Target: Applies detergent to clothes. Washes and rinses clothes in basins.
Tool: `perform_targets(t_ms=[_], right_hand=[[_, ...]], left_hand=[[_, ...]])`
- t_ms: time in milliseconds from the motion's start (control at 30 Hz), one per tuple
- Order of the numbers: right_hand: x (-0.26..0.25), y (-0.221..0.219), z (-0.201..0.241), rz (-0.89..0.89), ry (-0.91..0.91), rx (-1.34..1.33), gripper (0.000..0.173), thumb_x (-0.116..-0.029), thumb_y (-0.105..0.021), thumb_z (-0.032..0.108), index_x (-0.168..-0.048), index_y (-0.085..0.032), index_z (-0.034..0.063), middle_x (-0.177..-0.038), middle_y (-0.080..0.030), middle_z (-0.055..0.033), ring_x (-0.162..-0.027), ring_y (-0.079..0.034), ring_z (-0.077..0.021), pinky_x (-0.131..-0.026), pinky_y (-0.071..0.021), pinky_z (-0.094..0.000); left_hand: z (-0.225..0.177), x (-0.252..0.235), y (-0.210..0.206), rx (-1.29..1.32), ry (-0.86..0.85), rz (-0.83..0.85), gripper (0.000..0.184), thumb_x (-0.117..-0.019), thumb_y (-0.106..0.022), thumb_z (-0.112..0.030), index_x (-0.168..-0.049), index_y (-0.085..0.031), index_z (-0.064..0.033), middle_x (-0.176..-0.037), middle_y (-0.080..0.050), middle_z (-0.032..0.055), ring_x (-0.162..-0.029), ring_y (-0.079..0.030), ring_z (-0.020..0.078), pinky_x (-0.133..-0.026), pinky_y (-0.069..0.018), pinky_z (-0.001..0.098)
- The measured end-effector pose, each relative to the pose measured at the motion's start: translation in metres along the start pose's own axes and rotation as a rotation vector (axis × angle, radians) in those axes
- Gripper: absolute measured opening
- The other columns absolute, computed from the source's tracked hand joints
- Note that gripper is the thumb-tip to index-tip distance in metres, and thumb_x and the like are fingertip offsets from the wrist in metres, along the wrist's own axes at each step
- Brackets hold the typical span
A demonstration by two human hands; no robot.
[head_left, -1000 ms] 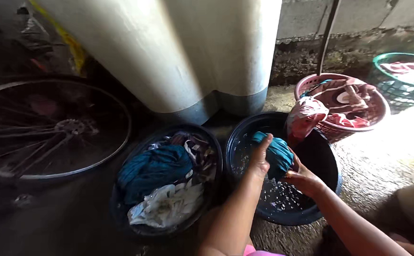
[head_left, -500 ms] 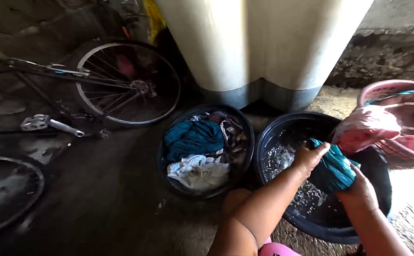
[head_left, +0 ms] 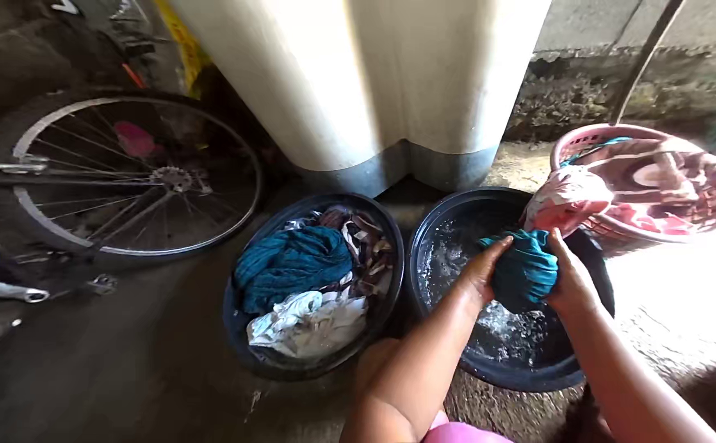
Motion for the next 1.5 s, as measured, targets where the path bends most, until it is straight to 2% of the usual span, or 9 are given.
perform_targets(t_ms=[133, 333, 400, 500, 667, 800, 967, 1133, 1500], right_hand=[[0.005, 0.019, -0.014, -0.191, 0.010, 0.267, 0.054, -0.1040, -0.057, 0.033, -0.147, -0.041, 0.0047, -0.126, -0.061, -0.0127, -0.107, -0.065, -0.0175, -0.089, -0.0573, -0.0381], [0.031, 0.016, -0.051, 0.148, -0.426, -0.333, 0.089, -0.0897, -0.020, 0.089, -0.137, -0.054, 0.0212, -0.121, -0.069, -0.0153, -0.105, -0.069, -0.0368, -0.076, -0.0585, -0.0648], [0.028, 0.018, -0.053, 0.179, -0.323, -0.522, 0.073, -0.0945, -0.035, 0.079, -0.118, -0.065, 0.0174, -0.104, -0.074, -0.0093, -0.093, -0.073, -0.0249, -0.074, -0.0629, -0.0500], [0.022, 0.018, -0.041, 0.112, -0.177, -0.565, 0.049, -0.1088, -0.029, 0.044, -0.107, -0.066, 0.0135, -0.095, -0.075, -0.0061, -0.090, -0.073, -0.0161, -0.079, -0.0630, -0.0396], [0.017, 0.007, -0.016, -0.145, -0.043, -0.240, 0.026, -0.1092, -0.031, 0.017, -0.125, -0.050, 0.0071, -0.099, -0.068, -0.0060, -0.090, -0.069, -0.0152, -0.079, -0.0612, -0.0379], [0.021, -0.008, 0.002, -0.137, 0.117, 0.158, 0.030, -0.0883, -0.055, -0.001, -0.118, -0.056, -0.0003, -0.092, -0.069, -0.0007, -0.081, -0.069, -0.0067, -0.073, -0.0615, -0.0288], [0.023, -0.016, 0.013, 0.063, 0.412, 0.703, 0.021, -0.0775, -0.071, 0.009, -0.096, -0.069, -0.0014, -0.088, -0.069, 0.0004, -0.082, -0.064, 0.0021, -0.078, -0.0552, -0.0196], [0.034, -0.027, 0.012, 0.172, 0.791, 1.008, 0.025, -0.0754, -0.070, 0.017, -0.087, -0.072, -0.0048, -0.085, -0.071, -0.0183, -0.079, -0.069, -0.0240, -0.074, -0.0566, -0.0383], [0.057, -0.030, 0.002, 0.276, 0.954, 1.218, 0.027, -0.0753, -0.069, 0.025, -0.076, -0.067, -0.0017, -0.077, -0.065, -0.0201, -0.068, -0.066, -0.0344, -0.057, -0.0534, -0.0462]], left_hand=[[-0.006, -0.002, 0.006, -0.101, -0.216, -0.204, 0.037, -0.1007, -0.063, -0.012, -0.133, -0.054, 0.0045, -0.115, -0.068, 0.0194, -0.104, -0.068, 0.0235, -0.095, -0.0572, 0.0422], [-0.009, 0.010, -0.010, -0.673, -0.745, -0.040, 0.050, -0.0847, -0.074, -0.004, -0.129, -0.057, 0.0123, -0.122, -0.066, 0.0230, -0.113, -0.065, 0.0217, -0.104, -0.0521, 0.0375], [-0.005, 0.016, -0.020, -0.820, -0.879, 0.096, 0.061, -0.0829, -0.075, -0.006, -0.139, -0.055, 0.0076, -0.132, -0.063, 0.0248, -0.121, -0.063, 0.0277, -0.109, -0.0486, 0.0425], [-0.005, 0.020, -0.022, -0.921, -0.983, 0.013, 0.040, -0.0816, -0.080, -0.016, -0.117, -0.074, 0.0011, -0.104, -0.070, 0.0203, -0.100, -0.065, 0.0300, -0.095, -0.0518, 0.0460], [-0.012, 0.013, -0.010, -0.732, -0.661, -0.205, 0.031, -0.0968, -0.065, -0.011, -0.118, -0.066, 0.0115, -0.115, -0.068, 0.0244, -0.111, -0.065, 0.0252, -0.103, -0.0500, 0.0388], [-0.005, 0.013, -0.006, -0.525, -0.254, -0.309, 0.035, -0.1000, -0.057, -0.004, -0.133, -0.055, 0.0075, -0.119, -0.064, 0.0223, -0.105, -0.065, 0.0228, -0.093, -0.0545, 0.0394], [0.001, 0.016, -0.005, -0.536, -0.028, -0.315, 0.038, -0.1116, -0.036, -0.015, -0.143, -0.047, 0.0039, -0.131, -0.059, 0.0242, -0.114, -0.060, 0.0293, -0.098, -0.0514, 0.0465], [0.006, 0.014, 0.002, -0.470, -0.110, -0.171, 0.037, -0.1124, -0.032, -0.013, -0.140, -0.048, 0.0053, -0.127, -0.059, 0.0187, -0.110, -0.059, 0.0187, -0.097, -0.0499, 0.0352], [0.022, 0.008, 0.011, -0.358, 0.205, -0.084, 0.030, -0.1113, -0.034, -0.025, -0.114, -0.057, -0.0054, -0.087, -0.059, 0.0045, -0.075, -0.059, 0.0142, -0.068, -0.0524, 0.0344]])
Point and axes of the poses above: each hand's wrist, its own x-axis away from the middle knuckle, its own y-axis out of the back of the hand, z = x × y, the point moved 4 cm from there along -x, towards the middle knuckle
